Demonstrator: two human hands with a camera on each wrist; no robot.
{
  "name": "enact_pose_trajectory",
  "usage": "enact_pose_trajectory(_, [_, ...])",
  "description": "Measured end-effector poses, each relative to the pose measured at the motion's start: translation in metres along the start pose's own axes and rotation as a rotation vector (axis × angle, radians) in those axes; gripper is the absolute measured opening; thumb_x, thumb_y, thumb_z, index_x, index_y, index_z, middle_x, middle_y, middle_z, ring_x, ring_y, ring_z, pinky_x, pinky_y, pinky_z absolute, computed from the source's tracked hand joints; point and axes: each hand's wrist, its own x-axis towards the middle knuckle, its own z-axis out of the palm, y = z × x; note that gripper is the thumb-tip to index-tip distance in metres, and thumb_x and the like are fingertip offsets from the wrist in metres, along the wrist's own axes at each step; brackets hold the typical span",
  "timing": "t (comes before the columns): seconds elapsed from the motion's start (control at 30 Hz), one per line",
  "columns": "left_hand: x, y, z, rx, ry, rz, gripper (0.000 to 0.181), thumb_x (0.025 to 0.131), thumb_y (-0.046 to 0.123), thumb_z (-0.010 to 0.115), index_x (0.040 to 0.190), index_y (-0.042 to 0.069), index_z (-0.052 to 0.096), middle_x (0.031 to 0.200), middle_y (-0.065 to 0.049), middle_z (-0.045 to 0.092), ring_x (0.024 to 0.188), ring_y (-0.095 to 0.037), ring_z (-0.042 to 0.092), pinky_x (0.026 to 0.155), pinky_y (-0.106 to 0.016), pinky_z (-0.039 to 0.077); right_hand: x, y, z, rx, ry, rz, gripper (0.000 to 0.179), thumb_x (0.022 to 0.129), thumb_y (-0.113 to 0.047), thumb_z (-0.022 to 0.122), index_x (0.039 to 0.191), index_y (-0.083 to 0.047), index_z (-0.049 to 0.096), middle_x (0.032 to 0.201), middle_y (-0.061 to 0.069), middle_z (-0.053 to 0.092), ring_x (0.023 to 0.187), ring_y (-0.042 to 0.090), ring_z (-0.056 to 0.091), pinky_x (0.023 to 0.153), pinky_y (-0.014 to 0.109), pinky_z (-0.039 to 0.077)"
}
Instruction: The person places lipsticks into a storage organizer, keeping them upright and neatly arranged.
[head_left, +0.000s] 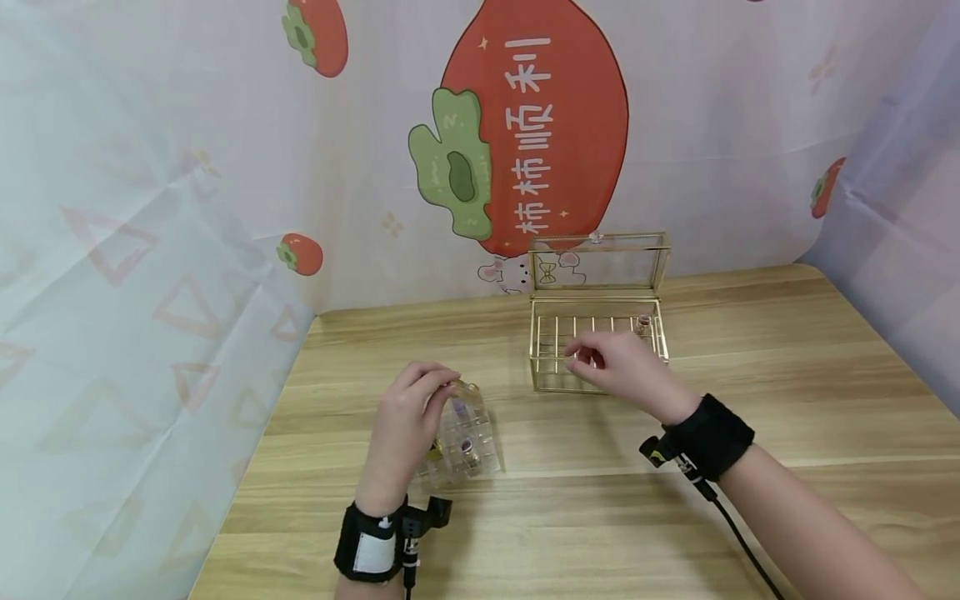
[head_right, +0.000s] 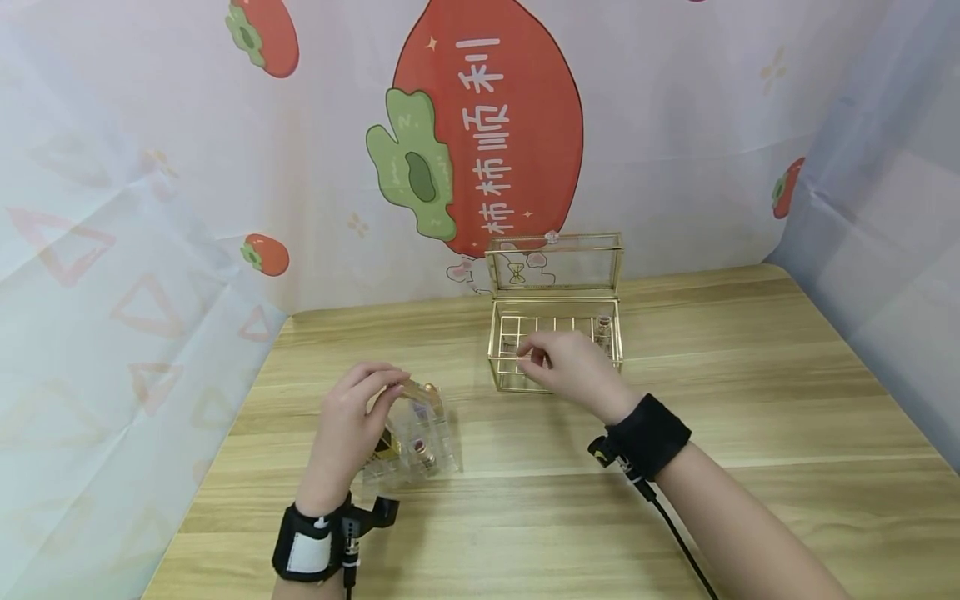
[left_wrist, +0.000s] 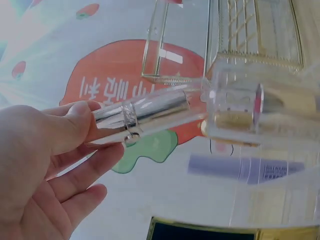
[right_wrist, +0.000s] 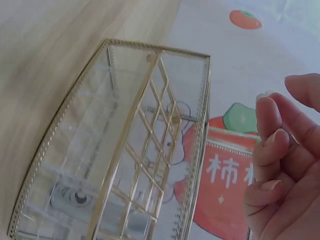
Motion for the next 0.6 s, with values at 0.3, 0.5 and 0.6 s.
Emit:
enact_pose_trajectory(0.3, [0.002, 0.005, 0.009, -0.17, 0.065, -0.054, 0.01, 0.082, 0.005, 0.072, 0.091, 0.002, 0.073, 0.094, -0.011, 0.069, 0.09, -0.019, 0.062, 0.077, -0.042, 0.058, -0.003, -0.014, 0.012, 0.096, -0.028, -0.002, 0.016, 0.088, -0.024, 0.068, 0.096, -0.011, 0.071, 0.069, -0.008, 0.063, 0.063, 0.007, 0.053, 0.055, 0.028, 0.048])
enact_pose_trajectory(0.5, [0.003, 0.012, 0.017, -0.295, 0.052, -0.176, 0.013, 0.083, 0.011, 0.072, 0.094, 0.004, 0.073, 0.097, -0.009, 0.069, 0.093, -0.016, 0.062, 0.085, -0.038, 0.057, -0.003, -0.021, 0.018, 0.23, -0.072, -0.03, 0.018, 0.089, -0.022, 0.067, 0.102, -0.009, 0.068, 0.074, -0.007, 0.066, 0.068, 0.006, 0.058, 0.06, 0.031, 0.051])
enact_pose_trajectory(0.6, [0.003, 0.015, 0.021, -0.386, 0.046, -0.228, 0.014, 0.083, 0.011, 0.072, 0.094, 0.002, 0.072, 0.098, -0.01, 0.069, 0.094, -0.016, 0.062, 0.088, -0.035, 0.055, -0.004, -0.023, 0.021, 0.285, -0.092, -0.027, 0.022, 0.091, -0.023, 0.065, 0.107, -0.008, 0.067, 0.078, -0.005, 0.068, 0.072, 0.006, 0.06, 0.064, 0.033, 0.053])
